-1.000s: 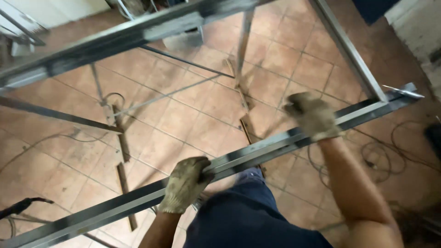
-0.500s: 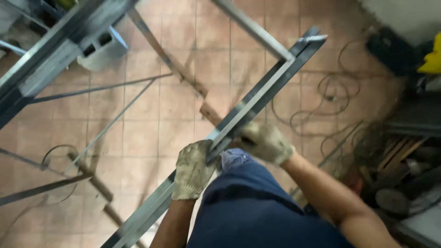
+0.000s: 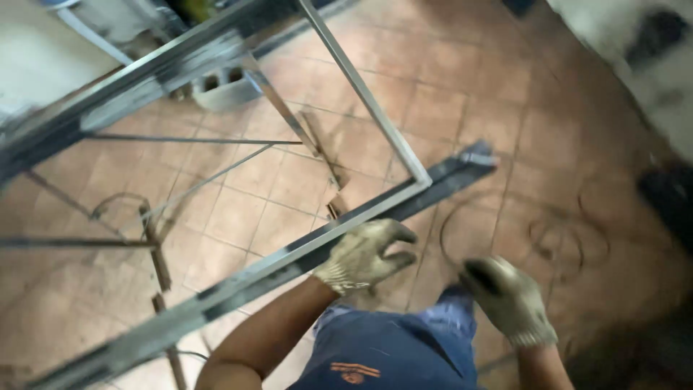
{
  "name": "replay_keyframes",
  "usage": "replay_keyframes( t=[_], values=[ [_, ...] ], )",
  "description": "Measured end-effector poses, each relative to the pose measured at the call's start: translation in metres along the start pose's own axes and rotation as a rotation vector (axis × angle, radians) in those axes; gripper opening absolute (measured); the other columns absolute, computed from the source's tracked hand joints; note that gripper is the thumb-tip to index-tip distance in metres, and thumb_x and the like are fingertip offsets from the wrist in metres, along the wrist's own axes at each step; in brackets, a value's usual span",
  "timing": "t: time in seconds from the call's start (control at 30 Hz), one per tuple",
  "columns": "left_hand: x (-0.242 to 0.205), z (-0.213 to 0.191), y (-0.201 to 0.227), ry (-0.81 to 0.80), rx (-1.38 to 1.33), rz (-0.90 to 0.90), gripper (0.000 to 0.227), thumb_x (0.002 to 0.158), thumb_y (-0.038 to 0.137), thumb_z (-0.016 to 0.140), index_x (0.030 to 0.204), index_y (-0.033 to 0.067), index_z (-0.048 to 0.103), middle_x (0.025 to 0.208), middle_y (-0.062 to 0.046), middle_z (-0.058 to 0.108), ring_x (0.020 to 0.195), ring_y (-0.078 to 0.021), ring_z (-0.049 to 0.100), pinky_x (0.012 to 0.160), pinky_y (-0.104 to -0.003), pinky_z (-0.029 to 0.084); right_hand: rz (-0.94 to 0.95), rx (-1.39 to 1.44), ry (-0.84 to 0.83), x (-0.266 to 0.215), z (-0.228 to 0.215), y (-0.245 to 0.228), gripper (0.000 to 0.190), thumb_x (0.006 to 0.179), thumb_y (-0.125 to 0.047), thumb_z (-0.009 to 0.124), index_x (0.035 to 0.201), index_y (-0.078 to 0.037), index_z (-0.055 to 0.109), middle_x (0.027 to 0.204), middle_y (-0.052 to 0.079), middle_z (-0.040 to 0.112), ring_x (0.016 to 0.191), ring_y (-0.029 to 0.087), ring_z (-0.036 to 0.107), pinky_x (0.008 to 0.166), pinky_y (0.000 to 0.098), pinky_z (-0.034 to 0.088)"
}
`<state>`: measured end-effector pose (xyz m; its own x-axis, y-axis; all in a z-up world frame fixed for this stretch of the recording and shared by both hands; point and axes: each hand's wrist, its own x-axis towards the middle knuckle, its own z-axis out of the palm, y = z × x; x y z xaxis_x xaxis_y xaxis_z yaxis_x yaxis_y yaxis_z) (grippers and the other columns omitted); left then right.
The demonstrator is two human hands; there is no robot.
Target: Measuring and marking metal frame components using a tape measure
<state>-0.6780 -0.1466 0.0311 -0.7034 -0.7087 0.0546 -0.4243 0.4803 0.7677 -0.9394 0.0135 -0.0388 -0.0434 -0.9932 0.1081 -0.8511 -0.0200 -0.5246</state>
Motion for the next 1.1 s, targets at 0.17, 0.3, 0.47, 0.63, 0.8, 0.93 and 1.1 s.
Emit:
replay_keyframes(
  t=[0.17,0.3,0.47,0.63,0.8,0.93,1.1],
  values=[
    [0.118,0.066,0.075,-0.087,0.006,-0.038,0.034,0.086,0.043,0.069,0.114,0.0232,0.071,0.108,-0.001,0.076,0.098,-0.0212,0.073,0.082,-0.035,0.052,0.667,0.104,-0.157,0.002,-0.11,0.119,0.031,0.086,-0.034,0.077,0.113,-0.019,0.081,0.111,-0.001,0.083,0.104,0.013,0.075,0.091,0.0295,0.054],
    [0.176,0.1,0.138,0.021,-0.195,-0.049,0.036,0.09,0.041,0.066,0.119,0.0186,0.069,0.107,-0.004,0.075,0.094,-0.0203,0.073,0.079,-0.033,0.055,-0.023,-0.156,0.111,0.016,-0.149,0.217,0.029,0.087,-0.032,0.077,0.113,-0.02,0.076,0.105,-0.005,0.077,0.091,0.01,0.072,0.079,0.0263,0.056],
    [0.23,0.123,0.154,0.049,-0.049,-0.091,0.045,0.092,0.05,0.058,0.125,0.0197,0.067,0.111,-0.003,0.075,0.097,-0.0202,0.074,0.08,-0.038,0.054,-0.148,0.254,-0.079,0.121,-0.201,0.195,0.02,0.082,-0.022,0.081,0.101,-0.017,0.077,0.092,0.0,0.075,0.068,0.014,0.071,0.062,0.0278,0.055],
    [0.288,0.103,0.142,0.176,-0.082,-0.191,0.04,0.092,0.047,0.062,0.12,0.0191,0.07,0.115,-0.002,0.075,0.105,-0.0227,0.073,0.085,-0.038,0.056,-0.542,0.354,-0.246,0.234,-0.233,0.183,0.014,0.083,-0.017,0.078,0.095,-0.014,0.071,0.086,0.002,0.074,0.061,0.017,0.066,0.056,0.0296,0.051],
    [0.375,0.065,0.09,0.189,-0.05,-0.298,0.044,0.087,0.055,0.061,0.119,0.0245,0.068,0.109,-0.002,0.078,0.105,-0.0221,0.075,0.089,-0.038,0.055,-0.725,0.203,-0.327,0.349,-0.241,0.22,0.019,0.085,-0.024,0.078,0.102,-0.018,0.072,0.098,-0.001,0.077,0.068,0.015,0.071,0.06,0.0288,0.053],
    [0.462,0.013,0.041,0.188,0.068,-0.3,0.047,0.091,0.058,0.051,0.117,0.0235,0.07,0.112,-0.001,0.075,0.108,-0.0238,0.071,0.093,-0.04,0.051,-0.535,0.15,-0.418,0.457,-0.241,0.258,0.02,0.081,-0.023,0.079,0.1,-0.017,0.076,0.094,-0.003,0.079,0.071,0.012,0.073,0.063,0.0276,0.055],
    [0.517,-0.042,0.023,0.337,0.081,-0.301,0.04,0.092,0.054,0.054,0.112,0.0243,0.07,0.104,0.003,0.073,0.102,-0.0202,0.072,0.086,-0.035,0.055,-0.46,0.181,-0.464,0.564,-0.244,0.275,0.016,0.083,-0.013,0.077,0.098,-0.017,0.075,0.087,-0.002,0.076,0.068,0.009,0.066,0.064,0.0256,0.051]
  ],
)
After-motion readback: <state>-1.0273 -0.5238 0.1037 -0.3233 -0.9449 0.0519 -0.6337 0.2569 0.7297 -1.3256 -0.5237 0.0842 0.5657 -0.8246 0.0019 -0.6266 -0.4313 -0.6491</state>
